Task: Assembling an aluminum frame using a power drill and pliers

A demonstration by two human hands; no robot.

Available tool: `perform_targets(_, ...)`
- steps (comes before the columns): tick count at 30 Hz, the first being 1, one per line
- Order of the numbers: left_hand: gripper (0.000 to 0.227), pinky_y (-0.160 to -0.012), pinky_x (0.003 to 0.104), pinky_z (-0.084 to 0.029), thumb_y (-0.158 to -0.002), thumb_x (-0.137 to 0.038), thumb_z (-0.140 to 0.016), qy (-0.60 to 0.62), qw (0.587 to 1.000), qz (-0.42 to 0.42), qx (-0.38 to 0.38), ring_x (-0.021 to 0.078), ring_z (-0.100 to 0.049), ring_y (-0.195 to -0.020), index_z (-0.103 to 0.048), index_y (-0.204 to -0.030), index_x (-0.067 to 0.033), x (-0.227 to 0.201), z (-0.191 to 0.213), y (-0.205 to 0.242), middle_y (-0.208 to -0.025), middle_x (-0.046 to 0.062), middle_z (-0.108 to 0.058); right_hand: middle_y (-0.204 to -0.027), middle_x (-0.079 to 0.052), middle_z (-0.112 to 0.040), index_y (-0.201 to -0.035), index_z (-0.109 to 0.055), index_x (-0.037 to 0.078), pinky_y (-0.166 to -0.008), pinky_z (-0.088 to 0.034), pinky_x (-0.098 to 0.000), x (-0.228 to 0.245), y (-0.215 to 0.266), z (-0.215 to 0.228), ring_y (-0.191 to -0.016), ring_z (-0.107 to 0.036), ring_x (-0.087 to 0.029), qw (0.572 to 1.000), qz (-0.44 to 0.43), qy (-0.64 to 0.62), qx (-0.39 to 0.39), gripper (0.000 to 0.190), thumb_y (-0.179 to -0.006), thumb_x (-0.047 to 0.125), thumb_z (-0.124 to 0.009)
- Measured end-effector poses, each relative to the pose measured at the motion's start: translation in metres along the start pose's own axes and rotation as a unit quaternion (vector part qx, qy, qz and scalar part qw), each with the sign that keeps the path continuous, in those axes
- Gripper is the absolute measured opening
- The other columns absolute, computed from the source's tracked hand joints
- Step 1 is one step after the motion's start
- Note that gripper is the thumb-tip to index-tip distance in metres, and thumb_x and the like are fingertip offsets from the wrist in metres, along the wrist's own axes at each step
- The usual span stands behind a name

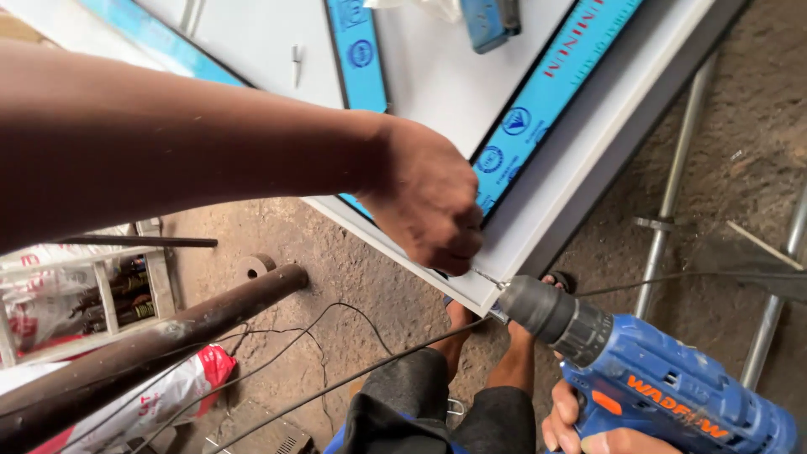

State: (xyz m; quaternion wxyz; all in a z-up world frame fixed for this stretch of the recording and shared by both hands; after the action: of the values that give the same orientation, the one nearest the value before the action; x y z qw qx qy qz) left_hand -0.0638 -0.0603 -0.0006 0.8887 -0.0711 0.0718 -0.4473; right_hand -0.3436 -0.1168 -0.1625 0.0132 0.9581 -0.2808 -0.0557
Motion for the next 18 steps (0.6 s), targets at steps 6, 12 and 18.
perform_targets(6, 0.029, -0.036, 0.027, -0.049, -0.100, -0.004, -0.064, 0.000, 0.999, -0.008, 0.033, 0.0071, -0.060, -0.052, -0.060, -0.075, -0.0180, 0.001, -0.001, -0.002, -0.068, -0.007, -0.059, -0.103, -0.018, -0.065, -0.116, -0.057, 0.005, -0.094, -0.046, -0.0468, 0.047, -0.026, -0.028, -0.095, -0.065, -0.032, 0.992, 0.121, 0.026, -0.019, 0.054, -0.078, 0.042, -0.067)
perform_targets(12, 0.030, -0.036, 0.026, -0.050, -0.099, -0.003, -0.066, -0.007, 0.999, -0.001, 0.040, 0.0067, -0.059, -0.051, -0.059, -0.074, -0.0170, 0.001, -0.002, -0.002, -0.066, -0.007, -0.057, -0.102, -0.020, -0.069, -0.112, -0.058, 0.007, -0.106, -0.041, -0.0440, 0.023, -0.021, 0.005, -0.108, -0.062, -0.034, 0.998, 0.014, -0.008, 0.065, 0.092, -0.066, 0.087, -0.058)
perform_targets(18, 0.030, -0.035, 0.026, -0.047, -0.097, -0.002, -0.063, -0.021, 0.999, -0.005, 0.036, 0.0062, -0.058, -0.052, -0.058, -0.074, -0.0195, 0.001, 0.000, -0.003, -0.065, -0.008, -0.056, -0.111, -0.015, -0.067, -0.118, -0.054, 0.011, -0.112, -0.038, -0.0444, 0.024, -0.023, -0.002, -0.119, -0.059, -0.030, 0.994, -0.017, -0.009, 0.107, 0.091, -0.067, 0.086, -0.058)
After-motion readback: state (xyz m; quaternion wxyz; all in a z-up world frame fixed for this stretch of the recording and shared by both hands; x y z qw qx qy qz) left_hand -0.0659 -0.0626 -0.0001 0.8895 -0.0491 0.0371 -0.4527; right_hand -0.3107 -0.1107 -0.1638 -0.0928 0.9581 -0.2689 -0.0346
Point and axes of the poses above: each hand's wrist, its own y-axis away from the middle knuckle, its own z-axis out of the back of the hand, x = y × z, the point moved 10 cm from there along -y, towards the middle knuckle
